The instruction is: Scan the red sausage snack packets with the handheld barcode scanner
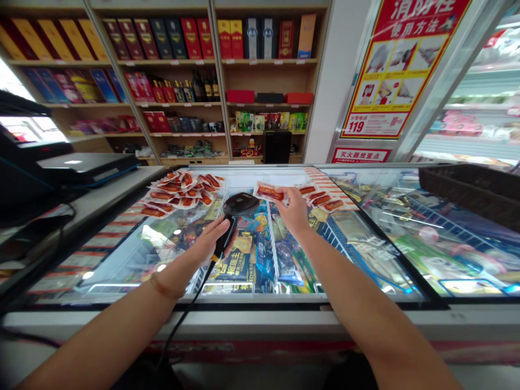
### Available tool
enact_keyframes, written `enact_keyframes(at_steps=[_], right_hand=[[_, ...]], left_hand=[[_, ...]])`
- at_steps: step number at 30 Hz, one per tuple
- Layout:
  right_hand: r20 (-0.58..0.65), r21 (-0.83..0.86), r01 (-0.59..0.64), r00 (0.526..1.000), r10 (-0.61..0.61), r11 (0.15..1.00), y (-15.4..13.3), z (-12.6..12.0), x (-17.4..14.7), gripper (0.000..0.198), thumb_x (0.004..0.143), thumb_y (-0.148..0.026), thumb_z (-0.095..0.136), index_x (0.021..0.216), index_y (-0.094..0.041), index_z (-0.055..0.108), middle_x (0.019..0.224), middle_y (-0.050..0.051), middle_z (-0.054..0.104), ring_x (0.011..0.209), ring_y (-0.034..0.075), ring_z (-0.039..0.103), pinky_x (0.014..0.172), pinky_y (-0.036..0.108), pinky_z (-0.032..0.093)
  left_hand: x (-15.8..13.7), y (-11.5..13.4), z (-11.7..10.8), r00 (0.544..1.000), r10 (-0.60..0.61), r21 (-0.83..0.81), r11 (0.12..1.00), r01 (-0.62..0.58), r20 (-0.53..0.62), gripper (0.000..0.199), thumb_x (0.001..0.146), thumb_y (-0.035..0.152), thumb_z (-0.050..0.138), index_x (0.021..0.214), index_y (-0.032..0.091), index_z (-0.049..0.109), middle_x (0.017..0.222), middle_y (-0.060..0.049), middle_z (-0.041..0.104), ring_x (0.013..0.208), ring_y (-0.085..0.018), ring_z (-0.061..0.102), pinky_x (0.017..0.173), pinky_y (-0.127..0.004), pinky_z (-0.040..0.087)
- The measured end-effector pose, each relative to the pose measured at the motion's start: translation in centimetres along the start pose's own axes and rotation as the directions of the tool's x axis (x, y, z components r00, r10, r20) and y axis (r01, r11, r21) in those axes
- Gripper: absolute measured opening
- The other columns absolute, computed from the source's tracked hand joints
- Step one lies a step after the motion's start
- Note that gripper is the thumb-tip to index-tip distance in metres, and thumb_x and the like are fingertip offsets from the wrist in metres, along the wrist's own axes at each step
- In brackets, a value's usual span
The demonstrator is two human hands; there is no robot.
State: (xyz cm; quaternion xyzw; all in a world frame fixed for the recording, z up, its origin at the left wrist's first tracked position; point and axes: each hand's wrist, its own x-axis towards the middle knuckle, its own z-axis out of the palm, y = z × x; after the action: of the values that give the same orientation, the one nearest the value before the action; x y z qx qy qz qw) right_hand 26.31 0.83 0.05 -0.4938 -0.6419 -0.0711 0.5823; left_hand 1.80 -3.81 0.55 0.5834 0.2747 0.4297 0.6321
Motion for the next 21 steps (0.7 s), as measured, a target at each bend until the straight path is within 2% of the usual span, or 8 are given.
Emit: enact_keyframes(at_steps=[3,5,9,12,15,18,21], right_hand=[[0.007,-0.017,-0.020,1.000,0.020,1.000,0.4,0.4,-0.4,0.021,0.076,-0.024,0.062,0.097,-0.020,0.064,0.096,0.008,0.067,0.094,0.025,0.060,0.088,0.040,0.047],[0.011,-0.034,-0.042,0.999,0.043,0.999,0.5,0.9,-0.5,0.023,0.076,-0.023,0.060,0.098,-0.018,0.065,0.095,0.009,0.067,0.093,0.025,0.061,0.088,0.041,0.047],[0.094,-0.015,-0.026,0.995,0.027,1.000,-0.8,3.6,1.1,0.024,0.075,-0.022,0.058,0.097,-0.018,0.066,0.097,0.010,0.068,0.094,0.025,0.061,0.089,0.040,0.047],[0.100,0.032,-0.099,0.990,0.096,0.995,-3.4,7.3,4.0,0.025,0.075,-0.024,0.059,0.098,-0.018,0.066,0.099,0.008,0.068,0.093,0.024,0.061,0.089,0.038,0.046],[0.103,0.038,-0.219,0.971,0.214,0.975,-6.6,12.3,7.1,0.026,0.074,-0.024,0.059,0.098,-0.018,0.065,0.100,0.008,0.068,0.094,0.024,0.061,0.089,0.037,0.046],[0.133,-0.031,-0.318,0.938,0.319,0.948,-9.3,17.6,9.2,0.027,0.075,-0.022,0.056,0.101,-0.018,0.064,0.106,0.008,0.067,0.098,0.024,0.060,0.088,0.035,0.046],[0.188,-0.138,-0.401,0.887,0.422,0.905,-10.9,22.1,9.9,0.029,0.081,-0.022,0.050,0.108,-0.020,0.061,0.115,0.009,0.065,0.104,0.024,0.060,0.088,0.037,0.046]], left_hand=[[0.0,0.1,0.4,0.998,0.009,-0.005,1.000,-0.009,-0.058,0.043,0.076,0.057,0.063,0.092,0.019,0.050,0.061,0.004,0.056,0.035,-0.007,0.046,0.033,-0.020,0.033],[0.1,0.5,0.5,0.989,0.002,-0.014,1.000,-0.004,-0.146,0.045,0.074,0.059,0.064,0.089,0.020,0.048,0.061,0.005,0.055,0.034,-0.007,0.046,0.033,-0.020,0.034],[0.4,2.9,-0.6,0.931,0.014,-0.031,0.999,-0.027,-0.365,0.045,0.073,0.062,0.062,0.084,0.021,0.045,0.060,0.007,0.054,0.033,-0.008,0.047,0.032,-0.021,0.035],[0.0,5.8,-3.3,0.867,0.096,-0.012,0.993,-0.117,-0.489,0.043,0.075,0.061,0.061,0.084,0.022,0.045,0.060,0.007,0.054,0.033,-0.008,0.047,0.031,-0.021,0.035],[-0.9,8.3,-6.8,0.764,0.158,0.017,0.982,-0.190,-0.625,0.042,0.075,0.060,0.060,0.083,0.021,0.046,0.060,0.006,0.055,0.034,-0.009,0.047,0.032,-0.022,0.036],[-2.3,9.8,-10.2,0.678,0.152,0.019,0.980,-0.200,-0.719,0.043,0.074,0.060,0.059,0.080,0.021,0.044,0.058,0.006,0.054,0.035,-0.009,0.047,0.033,-0.022,0.037],[-3.9,10.6,-12.6,0.627,0.194,0.081,0.976,-0.203,-0.754,0.041,0.076,0.060,0.058,0.079,0.021,0.045,0.057,0.006,0.052,0.034,-0.009,0.047,0.033,-0.021,0.037]])
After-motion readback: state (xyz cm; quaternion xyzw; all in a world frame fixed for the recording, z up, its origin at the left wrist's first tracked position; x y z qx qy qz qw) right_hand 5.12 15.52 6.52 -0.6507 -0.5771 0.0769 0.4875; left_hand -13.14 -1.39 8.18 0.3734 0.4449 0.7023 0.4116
